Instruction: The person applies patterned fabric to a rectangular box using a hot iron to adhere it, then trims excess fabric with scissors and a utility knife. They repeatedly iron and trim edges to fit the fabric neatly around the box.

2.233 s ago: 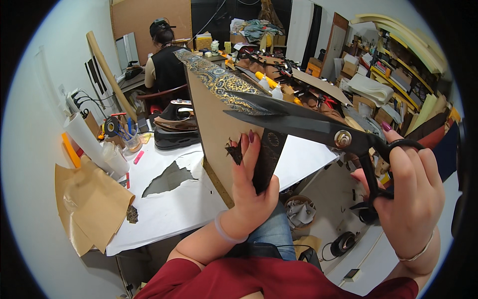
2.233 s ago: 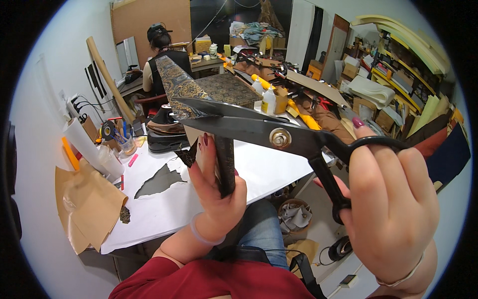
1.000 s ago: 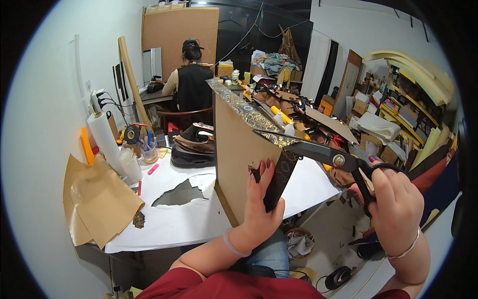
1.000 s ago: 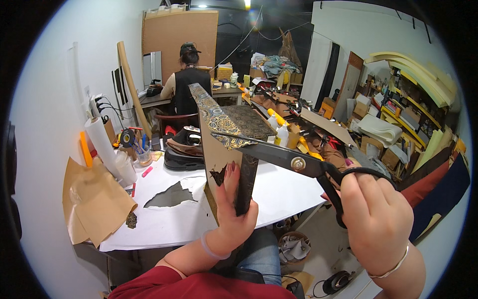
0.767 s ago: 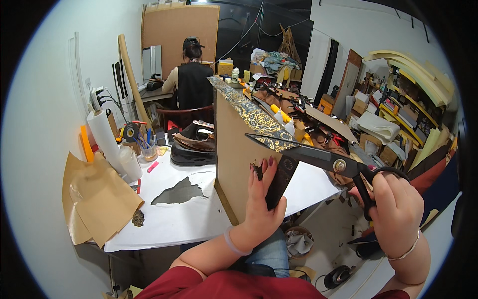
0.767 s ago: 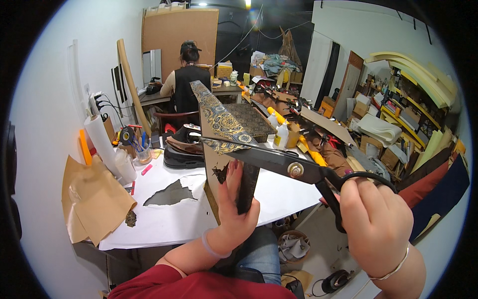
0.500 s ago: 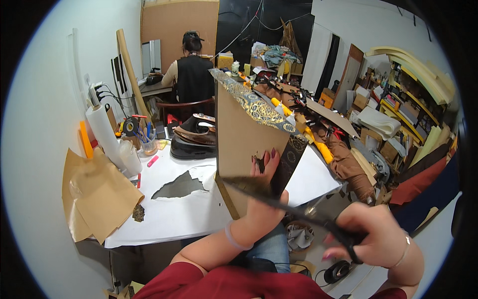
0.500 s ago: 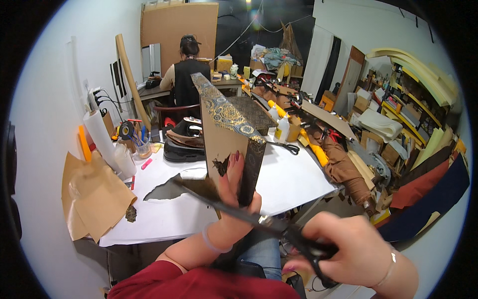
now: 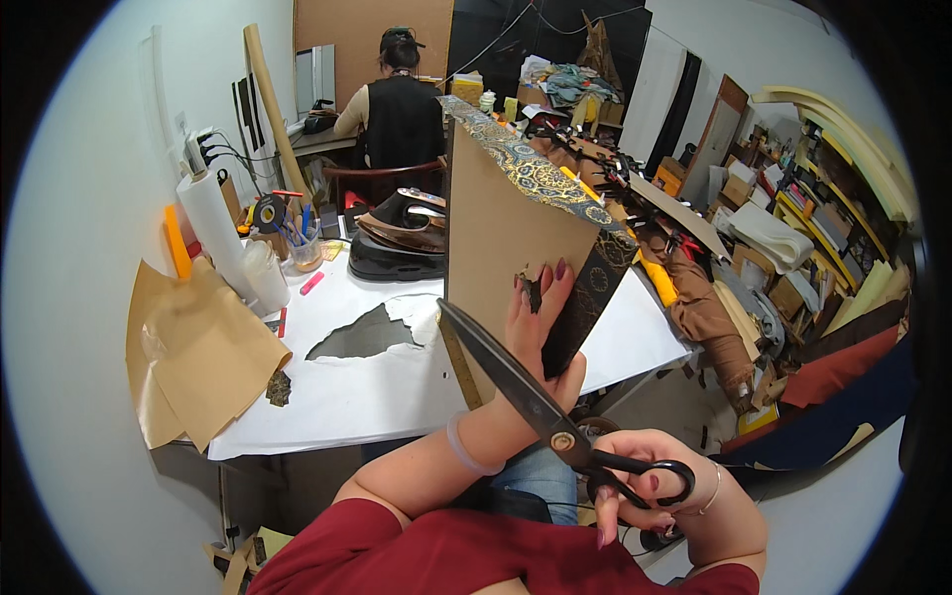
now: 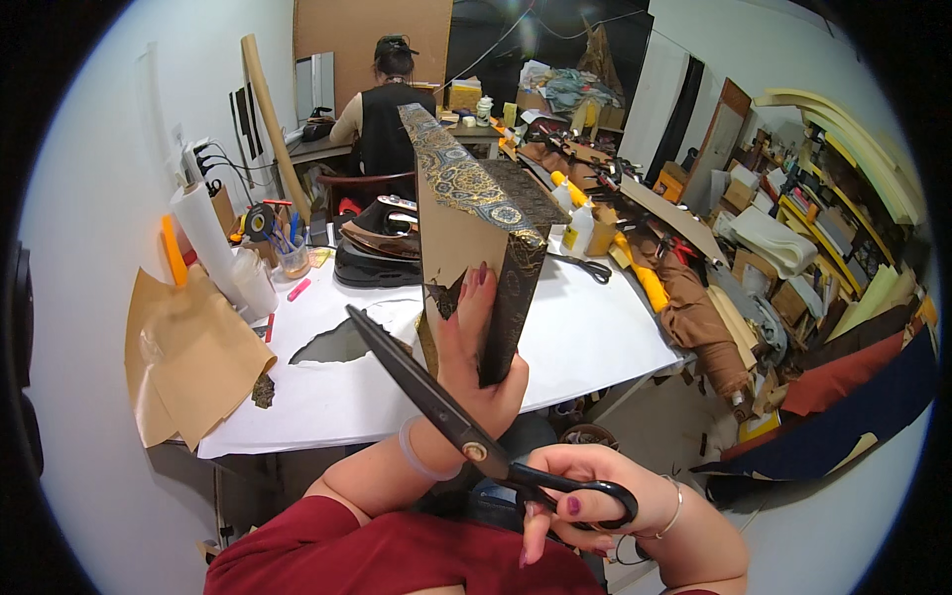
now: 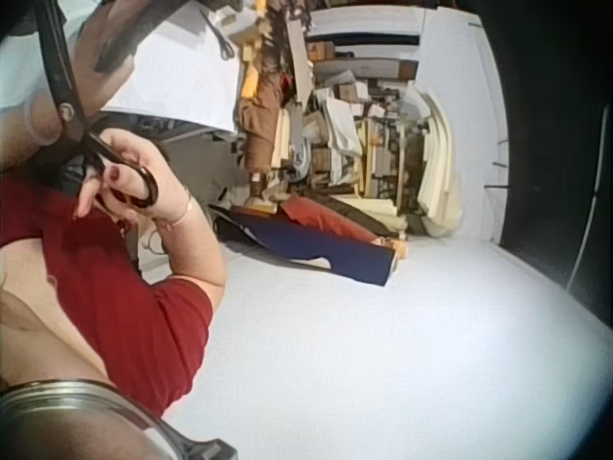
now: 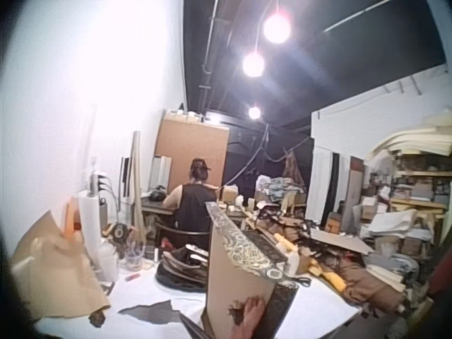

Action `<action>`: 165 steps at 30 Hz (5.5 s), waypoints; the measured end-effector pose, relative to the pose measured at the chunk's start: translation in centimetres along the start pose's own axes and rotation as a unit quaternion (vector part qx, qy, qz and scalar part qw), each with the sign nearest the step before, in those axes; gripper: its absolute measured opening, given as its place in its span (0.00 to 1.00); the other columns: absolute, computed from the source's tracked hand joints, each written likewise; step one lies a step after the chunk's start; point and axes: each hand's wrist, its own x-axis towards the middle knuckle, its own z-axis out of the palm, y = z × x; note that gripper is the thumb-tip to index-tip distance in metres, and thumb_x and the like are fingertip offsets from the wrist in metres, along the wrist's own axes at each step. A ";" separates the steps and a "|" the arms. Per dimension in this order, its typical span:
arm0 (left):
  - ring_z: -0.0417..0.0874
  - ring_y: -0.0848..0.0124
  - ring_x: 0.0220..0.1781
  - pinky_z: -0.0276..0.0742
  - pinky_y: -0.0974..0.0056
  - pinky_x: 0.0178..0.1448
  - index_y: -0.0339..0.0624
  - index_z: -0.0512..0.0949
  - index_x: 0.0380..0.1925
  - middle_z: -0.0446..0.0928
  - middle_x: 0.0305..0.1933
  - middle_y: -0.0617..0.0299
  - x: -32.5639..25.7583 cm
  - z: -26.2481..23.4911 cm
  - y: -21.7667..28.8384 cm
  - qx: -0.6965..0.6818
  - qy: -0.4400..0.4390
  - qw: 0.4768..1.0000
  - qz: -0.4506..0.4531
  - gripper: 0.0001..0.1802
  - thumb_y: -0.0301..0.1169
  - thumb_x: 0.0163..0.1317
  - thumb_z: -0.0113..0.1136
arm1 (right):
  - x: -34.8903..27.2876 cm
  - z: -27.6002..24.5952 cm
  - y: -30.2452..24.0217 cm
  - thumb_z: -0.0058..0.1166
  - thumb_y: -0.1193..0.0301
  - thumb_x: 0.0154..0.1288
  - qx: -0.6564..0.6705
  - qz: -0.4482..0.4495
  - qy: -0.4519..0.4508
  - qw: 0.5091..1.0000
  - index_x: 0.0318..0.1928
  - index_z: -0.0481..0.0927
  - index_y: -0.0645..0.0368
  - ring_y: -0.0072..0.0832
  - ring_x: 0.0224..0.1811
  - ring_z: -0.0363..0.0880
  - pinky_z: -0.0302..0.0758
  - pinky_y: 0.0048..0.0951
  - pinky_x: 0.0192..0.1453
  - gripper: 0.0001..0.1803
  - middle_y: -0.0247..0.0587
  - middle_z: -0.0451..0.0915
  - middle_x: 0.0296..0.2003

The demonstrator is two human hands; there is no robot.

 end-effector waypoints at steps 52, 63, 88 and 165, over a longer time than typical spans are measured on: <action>0.78 0.50 0.65 0.73 0.55 0.69 0.27 0.63 0.74 0.71 0.72 0.42 0.5 -0.9 0.7 0.037 0.041 0.998 -0.028 0.46 0.13 0.47 0.53 | -2.4 -1.9 0.9 0.84 0.57 0.52 -0.158 -0.096 0.150 0.971 0.48 0.71 0.62 0.24 0.40 0.87 0.80 0.20 0.42 0.36 0.59 0.89 0.44; 0.61 0.59 0.83 0.60 0.62 0.77 0.26 0.56 0.77 0.59 0.81 0.45 -0.2 -2.0 0.6 -0.060 0.002 0.993 -0.105 0.45 0.09 0.55 0.49 | -4.9 -0.5 -1.0 0.87 0.46 0.38 -0.482 -0.313 0.387 0.721 0.47 0.70 0.62 0.19 0.34 0.83 0.77 0.20 0.36 0.47 0.47 0.89 0.42; 0.69 0.55 0.78 0.64 0.57 0.77 0.28 0.62 0.74 0.66 0.75 0.42 -0.9 -5.3 1.0 -0.291 -0.034 0.953 -0.079 0.43 0.09 0.52 0.52 | -2.7 1.4 -7.7 0.79 0.46 0.47 -0.869 -0.301 0.353 0.172 0.55 0.69 0.61 0.38 0.29 0.83 0.79 0.34 0.32 0.45 0.51 0.86 0.40; 0.87 0.76 0.49 0.80 0.68 0.56 0.40 0.50 0.81 0.88 0.52 0.56 0.8 -11.4 -1.2 -0.284 0.118 0.895 -0.323 0.47 0.24 0.69 0.68 | 14.3 -20.8 -18.3 0.65 0.61 0.74 -0.185 -0.463 0.348 0.794 0.45 0.78 0.53 0.16 0.26 0.72 0.68 0.19 0.29 0.12 0.25 0.75 0.28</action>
